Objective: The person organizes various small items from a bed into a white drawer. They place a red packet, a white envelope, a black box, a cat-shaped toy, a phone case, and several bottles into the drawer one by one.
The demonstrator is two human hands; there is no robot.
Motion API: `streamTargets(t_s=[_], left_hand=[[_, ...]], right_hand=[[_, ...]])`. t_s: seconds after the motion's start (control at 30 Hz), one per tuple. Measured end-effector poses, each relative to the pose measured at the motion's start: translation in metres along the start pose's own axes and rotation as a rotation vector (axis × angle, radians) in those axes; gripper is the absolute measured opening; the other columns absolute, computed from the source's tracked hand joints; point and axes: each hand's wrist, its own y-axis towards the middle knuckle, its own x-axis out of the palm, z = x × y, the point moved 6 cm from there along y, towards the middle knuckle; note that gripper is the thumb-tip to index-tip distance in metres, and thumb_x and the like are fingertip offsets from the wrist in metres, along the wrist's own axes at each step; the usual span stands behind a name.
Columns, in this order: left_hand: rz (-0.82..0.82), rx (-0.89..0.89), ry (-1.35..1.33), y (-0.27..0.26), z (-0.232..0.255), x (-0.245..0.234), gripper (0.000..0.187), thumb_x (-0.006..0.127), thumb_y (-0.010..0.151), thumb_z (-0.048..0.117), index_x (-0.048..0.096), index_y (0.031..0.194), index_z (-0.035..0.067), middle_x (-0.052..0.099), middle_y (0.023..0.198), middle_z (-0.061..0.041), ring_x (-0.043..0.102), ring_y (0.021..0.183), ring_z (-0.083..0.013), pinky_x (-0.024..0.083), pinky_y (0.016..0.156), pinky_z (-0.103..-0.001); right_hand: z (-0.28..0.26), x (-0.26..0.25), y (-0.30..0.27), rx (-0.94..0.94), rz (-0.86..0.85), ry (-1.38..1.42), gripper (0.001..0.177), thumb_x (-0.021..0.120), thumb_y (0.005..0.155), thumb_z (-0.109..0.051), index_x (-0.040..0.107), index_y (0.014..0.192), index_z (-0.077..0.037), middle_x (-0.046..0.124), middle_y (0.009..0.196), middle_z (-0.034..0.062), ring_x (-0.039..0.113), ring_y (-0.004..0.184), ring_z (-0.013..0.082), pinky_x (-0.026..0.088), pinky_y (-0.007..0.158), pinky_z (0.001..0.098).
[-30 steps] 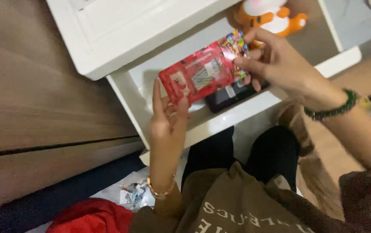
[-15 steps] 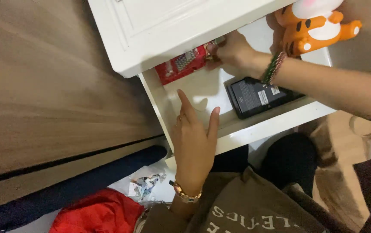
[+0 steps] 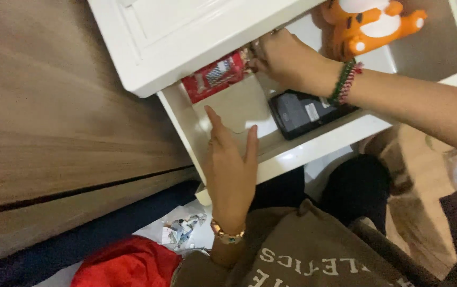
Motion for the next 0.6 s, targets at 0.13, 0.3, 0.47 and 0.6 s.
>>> streamTargets(t_s=[0.13,0.3,0.47,0.6], left_hand=[[0.005,0.012,-0.131,-0.001,0.003,0.004,0.078,0.05,0.103,0.041,0.012,0.162,0.009,0.045,0.156,-0.026,0.05,0.136,-0.0413,0.037,0.108,-0.05],[0.27,0.274,-0.155,-0.015,0.053,-0.006,0.049,0.057,0.108,0.024,0.041,0.153,0.01,0.065,0.137,-0.016,0.069,0.102,-0.024,0.057,0.094,-0.039],[0.174,0.464,-0.22,-0.035,0.113,0.029,0.038,0.056,0.11,0.016,0.049,0.147,0.009,0.068,0.131,-0.015,0.071,0.101,-0.0205,0.055,0.098,-0.037],[0.01,0.704,-0.28,-0.055,0.156,0.076,0.031,0.054,0.11,0.008,0.054,0.14,0.001,0.068,0.125,-0.016,0.071,0.096,-0.0222,0.057,0.097,-0.037]], right_hand=[[-0.054,-0.077,-0.041,0.323,-0.136,0.322,0.04,0.066,0.106,-0.017,0.041,0.119,0.011,0.065,0.068,0.0146,0.059,0.045,0.0217,0.044,0.031,0.0299],[-0.076,-0.121,-0.115,0.102,0.148,0.431,0.043,0.062,0.107,-0.004,0.038,0.143,-0.002,0.065,0.076,0.0042,0.061,0.051,0.0127,0.048,0.043,0.0235],[-0.068,-0.145,-0.204,0.331,0.288,0.533,0.039,0.057,0.108,-0.013,0.042,0.143,-0.009,0.066,0.076,-0.0011,0.061,0.055,0.0095,0.048,0.051,0.0227],[-0.055,-0.158,-0.273,0.532,0.394,0.549,0.035,0.054,0.107,-0.012,0.046,0.141,-0.005,0.068,0.073,0.0003,0.063,0.052,0.0088,0.05,0.05,0.0204]])
